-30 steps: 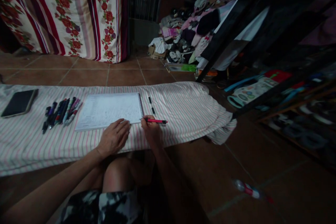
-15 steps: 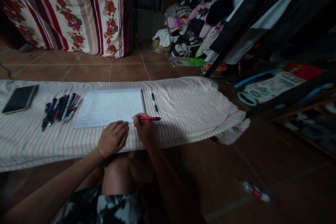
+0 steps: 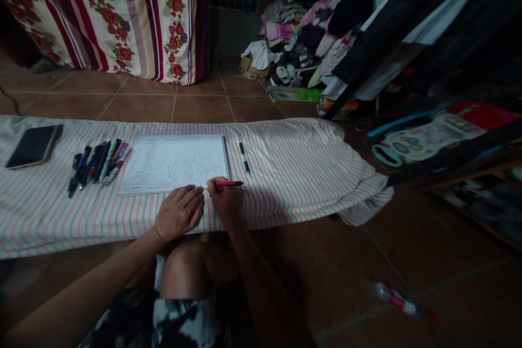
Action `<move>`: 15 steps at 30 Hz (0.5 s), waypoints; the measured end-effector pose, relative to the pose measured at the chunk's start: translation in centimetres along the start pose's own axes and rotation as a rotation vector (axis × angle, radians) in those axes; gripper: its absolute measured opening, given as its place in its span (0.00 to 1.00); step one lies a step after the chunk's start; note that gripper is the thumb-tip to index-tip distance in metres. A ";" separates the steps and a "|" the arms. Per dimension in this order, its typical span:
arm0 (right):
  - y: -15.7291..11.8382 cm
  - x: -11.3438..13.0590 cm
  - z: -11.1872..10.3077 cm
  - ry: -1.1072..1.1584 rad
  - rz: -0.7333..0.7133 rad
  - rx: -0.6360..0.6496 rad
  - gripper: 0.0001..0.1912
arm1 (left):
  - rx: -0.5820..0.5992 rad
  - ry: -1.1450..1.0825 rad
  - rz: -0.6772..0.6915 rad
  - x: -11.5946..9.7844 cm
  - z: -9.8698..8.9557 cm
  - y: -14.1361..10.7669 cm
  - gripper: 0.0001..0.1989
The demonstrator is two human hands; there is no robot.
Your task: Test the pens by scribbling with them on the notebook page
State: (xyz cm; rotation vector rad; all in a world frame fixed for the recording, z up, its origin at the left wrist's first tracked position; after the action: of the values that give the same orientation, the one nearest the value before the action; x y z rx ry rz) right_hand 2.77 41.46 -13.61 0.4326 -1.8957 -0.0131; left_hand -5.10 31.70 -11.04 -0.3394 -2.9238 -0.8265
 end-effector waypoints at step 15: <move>0.0 -0.2 0.0 -0.011 0.008 0.000 0.12 | -0.078 0.048 0.014 -0.2 -0.7 0.2 0.10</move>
State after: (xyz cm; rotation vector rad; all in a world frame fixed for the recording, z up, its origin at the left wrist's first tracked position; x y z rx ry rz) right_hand 2.79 41.52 -13.79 0.4253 -1.9082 -0.0102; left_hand -4.88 31.42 -10.36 -0.3399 -2.8470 -0.9354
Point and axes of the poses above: each hand's wrist, its own y-axis towards the middle knuckle, its own z-axis out of the palm, x = y × z, the point moved 10 cm from there along y, towards the middle knuckle, and after that the axes turned 14 degrees about y, right-handed, at the moved point
